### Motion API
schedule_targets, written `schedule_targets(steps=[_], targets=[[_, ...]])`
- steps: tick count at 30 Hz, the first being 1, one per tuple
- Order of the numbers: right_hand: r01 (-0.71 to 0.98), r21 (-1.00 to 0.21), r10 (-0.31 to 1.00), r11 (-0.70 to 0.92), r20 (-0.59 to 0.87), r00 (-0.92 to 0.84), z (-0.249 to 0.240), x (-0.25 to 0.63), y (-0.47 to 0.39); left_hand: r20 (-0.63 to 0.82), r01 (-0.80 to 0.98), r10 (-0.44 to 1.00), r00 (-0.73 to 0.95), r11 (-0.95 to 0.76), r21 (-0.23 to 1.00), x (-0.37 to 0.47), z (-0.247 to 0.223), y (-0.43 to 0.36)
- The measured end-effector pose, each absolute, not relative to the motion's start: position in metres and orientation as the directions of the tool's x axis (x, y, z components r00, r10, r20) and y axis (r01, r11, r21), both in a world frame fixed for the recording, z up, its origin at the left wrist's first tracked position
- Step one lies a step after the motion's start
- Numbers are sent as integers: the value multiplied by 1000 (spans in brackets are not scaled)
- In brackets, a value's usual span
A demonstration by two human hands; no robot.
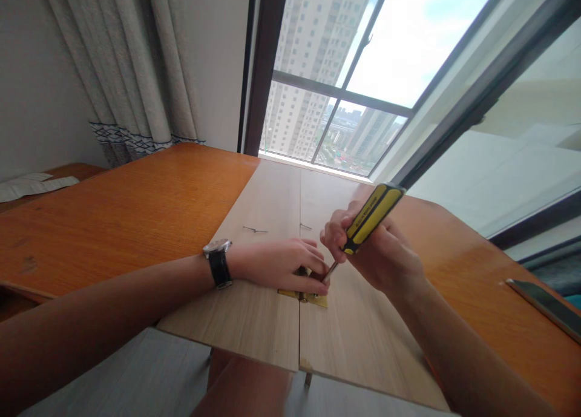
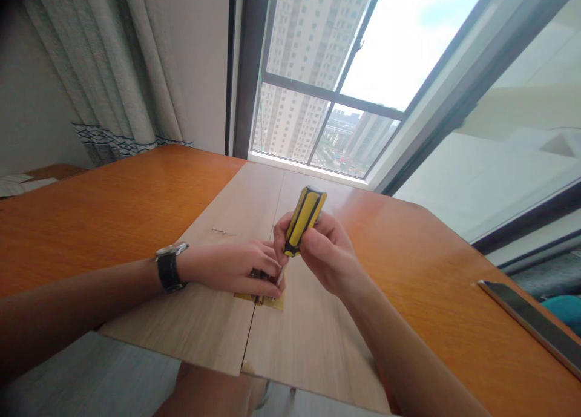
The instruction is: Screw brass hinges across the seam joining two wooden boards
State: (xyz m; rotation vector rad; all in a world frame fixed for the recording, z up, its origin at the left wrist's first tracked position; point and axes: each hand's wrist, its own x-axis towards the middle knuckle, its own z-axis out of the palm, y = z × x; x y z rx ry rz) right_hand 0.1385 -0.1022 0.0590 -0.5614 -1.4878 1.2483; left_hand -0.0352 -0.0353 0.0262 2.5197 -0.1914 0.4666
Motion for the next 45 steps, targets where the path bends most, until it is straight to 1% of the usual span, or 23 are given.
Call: schedule_targets(steps=[6,11,13,16,21,26,30,35,41,45], targets=[[-252,-907,848,336,408,-338,60,136,-103,385,-240,-49,922,-851,467,-35,27,-36],[-243,-915,876,321,385,-291,61,134,-104,385,-228,-15,923,-826,515,-37,28,-37],[-244,-920,877,307,373,-303,62,135,-103,383,-223,-3,924,-817,532,-37,28,-37],[-281,-909,856,308,393,-335,63,135,-103,377,-214,6,926,-815,538,-37,27,-37],[-320,-906,854,276,384,-352,62,137,-103,371,-210,-8,929,-835,508,-36,25,-36],[-235,-921,880,310,372,-296,58,137,-103,399,-217,2,917,-837,503,-35,24,-37],[-198,-927,868,318,369,-333,57,137,-102,399,-218,-3,917,-841,495,-35,24,-37],[-231,-920,877,316,376,-299,58,137,-103,402,-228,-26,915,-856,464,-35,24,-36],[-312,-912,850,267,375,-369,60,137,-103,413,-223,-21,911,-866,447,-35,23,-36],[-277,-917,872,286,369,-321,61,135,-103,409,-228,-30,912,-867,444,-35,23,-35]])
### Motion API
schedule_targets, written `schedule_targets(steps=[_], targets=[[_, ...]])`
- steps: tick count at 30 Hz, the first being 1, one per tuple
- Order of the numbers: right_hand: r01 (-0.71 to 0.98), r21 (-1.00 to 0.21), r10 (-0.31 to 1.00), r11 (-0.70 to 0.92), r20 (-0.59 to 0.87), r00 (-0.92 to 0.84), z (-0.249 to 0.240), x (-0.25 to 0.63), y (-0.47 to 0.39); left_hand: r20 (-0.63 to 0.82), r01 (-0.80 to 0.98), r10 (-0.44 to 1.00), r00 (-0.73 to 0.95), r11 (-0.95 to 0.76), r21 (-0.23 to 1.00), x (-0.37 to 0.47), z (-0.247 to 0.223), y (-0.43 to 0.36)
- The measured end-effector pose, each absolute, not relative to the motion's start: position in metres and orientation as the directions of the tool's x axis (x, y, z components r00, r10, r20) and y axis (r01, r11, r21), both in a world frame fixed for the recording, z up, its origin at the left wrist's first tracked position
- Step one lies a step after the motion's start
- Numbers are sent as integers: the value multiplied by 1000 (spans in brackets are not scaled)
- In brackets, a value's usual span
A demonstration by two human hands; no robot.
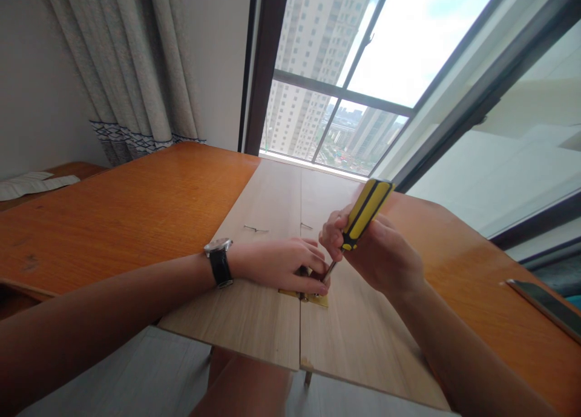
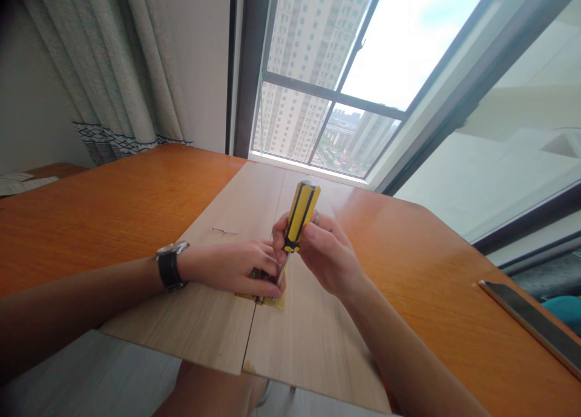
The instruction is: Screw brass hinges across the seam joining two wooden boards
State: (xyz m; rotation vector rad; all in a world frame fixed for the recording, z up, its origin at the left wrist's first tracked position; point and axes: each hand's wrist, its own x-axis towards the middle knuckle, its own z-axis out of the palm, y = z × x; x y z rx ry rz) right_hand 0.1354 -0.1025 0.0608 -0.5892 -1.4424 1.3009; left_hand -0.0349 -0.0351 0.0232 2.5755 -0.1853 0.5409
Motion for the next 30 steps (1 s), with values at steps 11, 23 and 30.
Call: schedule_targets(steps=[11,23,30], targets=[[-297,-915,861,273,370,-349,60,136,-102,416,-218,-49,908,-904,369,-34,22,-37],[-299,-917,873,265,360,-328,58,135,-103,410,-203,-48,911,-917,343,-34,23,-37],[-297,-917,872,266,360,-332,58,135,-102,447,-220,-58,892,-922,319,-34,23,-38]])
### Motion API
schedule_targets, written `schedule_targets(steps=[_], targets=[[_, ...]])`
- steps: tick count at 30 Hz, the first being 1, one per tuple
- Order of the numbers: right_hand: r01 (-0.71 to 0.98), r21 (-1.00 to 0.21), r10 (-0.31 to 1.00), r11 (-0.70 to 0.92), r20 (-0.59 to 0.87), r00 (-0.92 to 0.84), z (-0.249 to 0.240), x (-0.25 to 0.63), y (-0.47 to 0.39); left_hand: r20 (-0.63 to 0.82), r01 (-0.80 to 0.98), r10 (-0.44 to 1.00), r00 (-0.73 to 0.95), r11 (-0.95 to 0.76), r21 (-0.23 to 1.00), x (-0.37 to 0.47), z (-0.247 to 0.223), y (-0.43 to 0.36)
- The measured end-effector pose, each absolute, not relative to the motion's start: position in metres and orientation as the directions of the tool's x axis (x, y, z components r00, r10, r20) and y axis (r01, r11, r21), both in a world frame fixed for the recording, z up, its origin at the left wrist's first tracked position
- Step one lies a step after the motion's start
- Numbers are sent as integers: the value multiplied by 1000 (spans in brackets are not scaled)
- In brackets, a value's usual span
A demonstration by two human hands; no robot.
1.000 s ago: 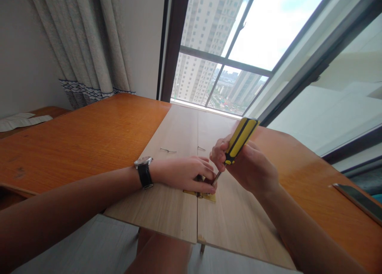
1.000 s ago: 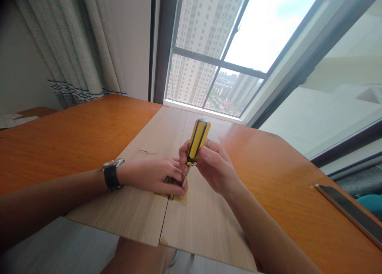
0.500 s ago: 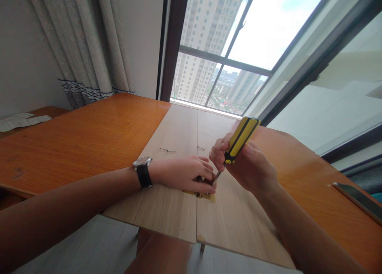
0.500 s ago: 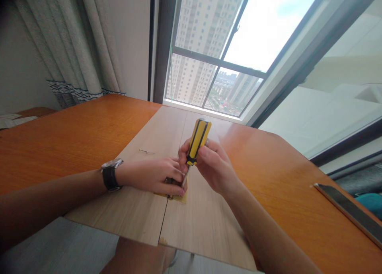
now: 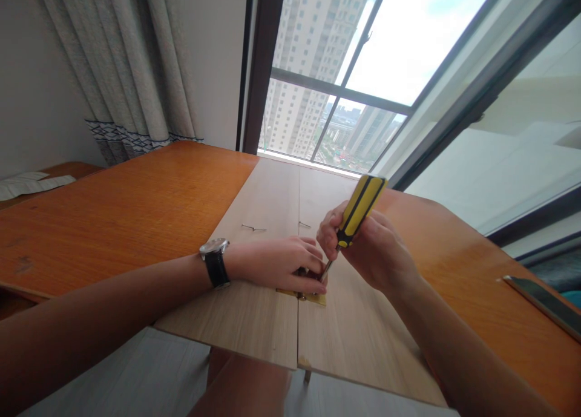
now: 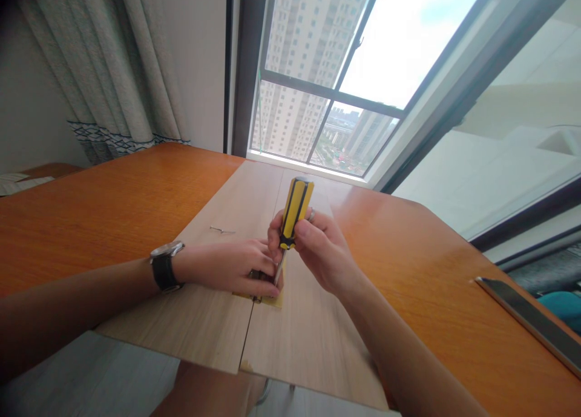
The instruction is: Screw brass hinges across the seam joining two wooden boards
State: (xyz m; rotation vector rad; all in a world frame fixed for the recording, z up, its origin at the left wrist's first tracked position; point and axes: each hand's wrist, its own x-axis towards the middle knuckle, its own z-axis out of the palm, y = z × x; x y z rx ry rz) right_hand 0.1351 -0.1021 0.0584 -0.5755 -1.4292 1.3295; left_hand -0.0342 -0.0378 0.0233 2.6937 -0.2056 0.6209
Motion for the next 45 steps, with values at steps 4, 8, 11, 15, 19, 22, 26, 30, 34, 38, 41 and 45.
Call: schedule_targets(steps=[4,8,11,15,19,22,26,30,34,38,41,45], targets=[[-298,-918,871,262,358,-336,58,135,-103,443,-204,-31,896,-915,347,-35,25,-40],[-293,-917,856,270,368,-362,58,134,-103,406,-192,-5,914,-887,421,-35,26,-42],[-258,-922,843,289,373,-387,57,134,-103,395,-191,4,919,-870,454,-36,25,-42],[-157,-946,839,282,323,-437,53,134,-104,408,-215,-9,913,-861,461,-36,24,-41],[-141,-950,839,280,313,-445,51,135,-104,427,-226,-27,904,-878,423,-36,24,-40],[-169,-945,834,281,328,-445,51,135,-104,423,-222,-36,905,-890,399,-37,24,-40],[-209,-945,842,252,321,-434,52,135,-104,407,-218,-34,913,-884,414,-36,24,-40],[-177,-935,843,307,354,-406,52,135,-103,433,-203,-13,902,-896,395,-36,24,-40],[-208,-920,814,332,391,-429,51,136,-100,408,-201,-7,913,-878,434,-38,27,-41],[-194,-929,819,315,369,-439,51,136,-100,393,-199,-15,920,-880,431,-38,27,-42],[-222,-922,841,318,382,-382,53,134,-102,420,-202,-23,907,-900,386,-37,24,-41],[-240,-928,865,286,358,-352,56,133,-105,439,-211,-33,898,-908,361,-36,22,-40]])
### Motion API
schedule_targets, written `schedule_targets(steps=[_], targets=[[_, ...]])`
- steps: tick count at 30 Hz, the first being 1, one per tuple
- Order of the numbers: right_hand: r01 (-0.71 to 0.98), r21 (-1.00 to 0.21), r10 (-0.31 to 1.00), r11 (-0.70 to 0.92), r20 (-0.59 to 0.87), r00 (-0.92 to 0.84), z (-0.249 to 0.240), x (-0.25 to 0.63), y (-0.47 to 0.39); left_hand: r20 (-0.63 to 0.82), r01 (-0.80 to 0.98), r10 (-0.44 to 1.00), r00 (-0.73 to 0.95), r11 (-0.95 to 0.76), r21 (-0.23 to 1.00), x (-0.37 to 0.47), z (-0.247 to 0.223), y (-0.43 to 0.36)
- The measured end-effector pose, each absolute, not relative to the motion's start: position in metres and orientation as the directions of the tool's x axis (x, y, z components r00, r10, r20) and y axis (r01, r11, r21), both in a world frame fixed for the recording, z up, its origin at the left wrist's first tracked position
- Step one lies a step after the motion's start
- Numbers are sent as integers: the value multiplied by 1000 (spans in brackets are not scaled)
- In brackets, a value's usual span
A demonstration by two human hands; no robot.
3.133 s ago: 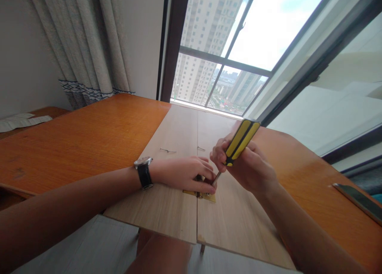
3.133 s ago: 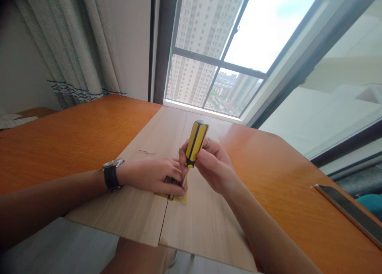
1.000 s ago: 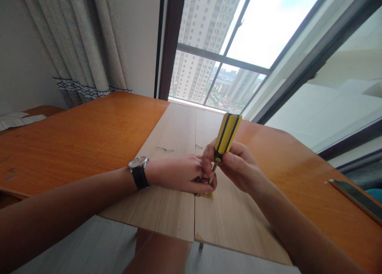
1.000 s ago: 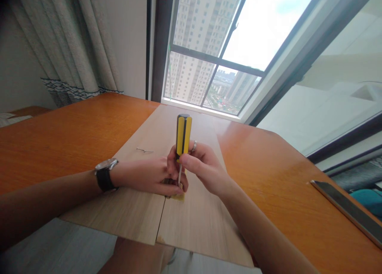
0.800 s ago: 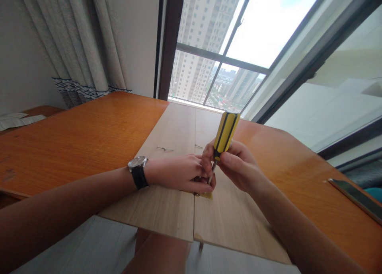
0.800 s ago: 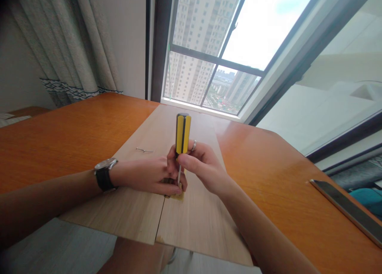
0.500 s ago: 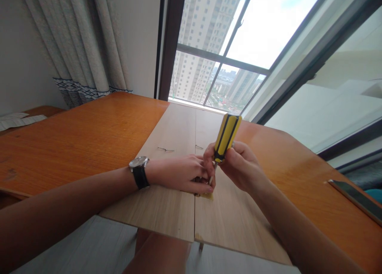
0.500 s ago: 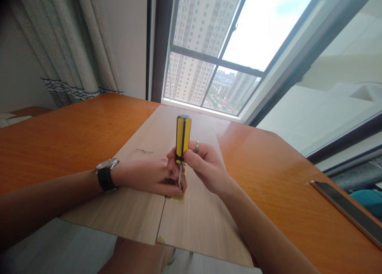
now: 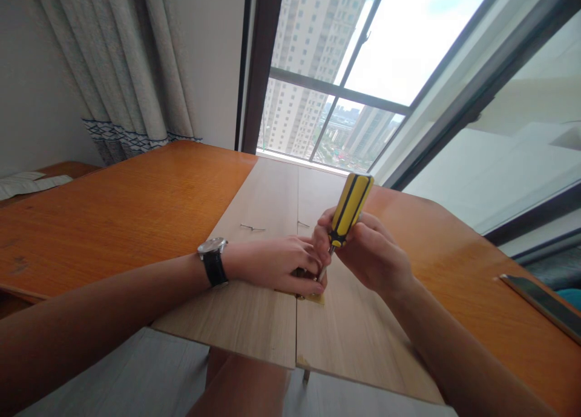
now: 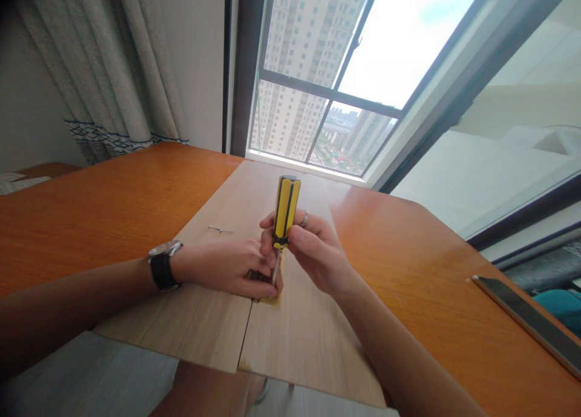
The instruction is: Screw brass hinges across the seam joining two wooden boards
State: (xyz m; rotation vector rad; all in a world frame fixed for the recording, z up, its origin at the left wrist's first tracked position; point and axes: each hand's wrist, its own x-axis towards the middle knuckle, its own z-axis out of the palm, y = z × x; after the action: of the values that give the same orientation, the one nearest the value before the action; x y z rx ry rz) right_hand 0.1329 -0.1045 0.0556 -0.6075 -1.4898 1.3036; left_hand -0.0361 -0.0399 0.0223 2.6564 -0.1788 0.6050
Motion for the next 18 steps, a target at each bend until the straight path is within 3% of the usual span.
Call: schedule_targets(steps=[14,18], targets=[[-194,-919,842,343,392,-371,56,133,-99,393,-218,-9,919,-844,491,-38,25,-39],[-226,-918,844,326,391,-368,55,133,-101,384,-219,-32,923,-864,453,-37,25,-39]])
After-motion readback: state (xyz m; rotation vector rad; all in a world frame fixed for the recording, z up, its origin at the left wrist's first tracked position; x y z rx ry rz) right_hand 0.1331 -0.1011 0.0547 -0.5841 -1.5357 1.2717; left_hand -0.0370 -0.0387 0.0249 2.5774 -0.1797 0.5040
